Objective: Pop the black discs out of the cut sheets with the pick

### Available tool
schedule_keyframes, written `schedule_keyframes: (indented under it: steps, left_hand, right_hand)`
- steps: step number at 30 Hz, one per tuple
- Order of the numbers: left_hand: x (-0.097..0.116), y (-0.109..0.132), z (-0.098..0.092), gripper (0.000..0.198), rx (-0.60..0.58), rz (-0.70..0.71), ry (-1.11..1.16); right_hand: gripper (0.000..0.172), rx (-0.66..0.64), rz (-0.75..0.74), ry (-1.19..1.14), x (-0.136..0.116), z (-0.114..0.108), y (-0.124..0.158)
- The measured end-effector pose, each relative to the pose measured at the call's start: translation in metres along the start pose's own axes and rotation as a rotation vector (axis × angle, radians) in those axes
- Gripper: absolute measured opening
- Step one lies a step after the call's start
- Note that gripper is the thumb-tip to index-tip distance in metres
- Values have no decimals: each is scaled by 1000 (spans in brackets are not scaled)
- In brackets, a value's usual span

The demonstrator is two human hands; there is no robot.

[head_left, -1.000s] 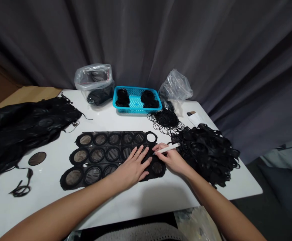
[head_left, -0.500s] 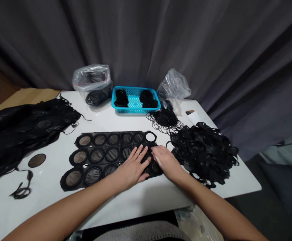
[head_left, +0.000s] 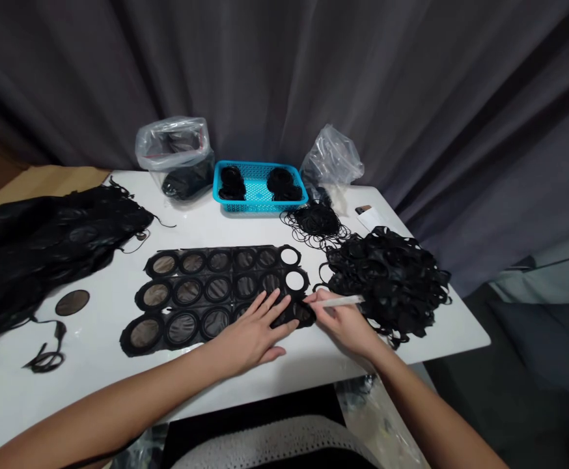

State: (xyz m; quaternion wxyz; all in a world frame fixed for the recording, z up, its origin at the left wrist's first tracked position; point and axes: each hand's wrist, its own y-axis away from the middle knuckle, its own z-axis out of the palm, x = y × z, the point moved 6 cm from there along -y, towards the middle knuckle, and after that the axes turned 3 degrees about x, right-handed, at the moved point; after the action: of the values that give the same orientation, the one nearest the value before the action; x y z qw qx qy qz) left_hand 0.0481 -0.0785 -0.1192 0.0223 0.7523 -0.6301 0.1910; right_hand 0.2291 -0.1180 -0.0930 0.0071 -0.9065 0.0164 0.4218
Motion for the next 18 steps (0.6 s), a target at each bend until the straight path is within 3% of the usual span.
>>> schedule_keyframes:
  steps: [4, 18]
  left_hand:
    - [1, 1, 0, 55, 24, 5, 16]
    - [0, 1, 3, 56, -2, 0, -4]
  right_hand:
    - [14, -37, -48, -48, -1, 14, 7]
    - [10, -55, -107, 38, -6, 17, 8]
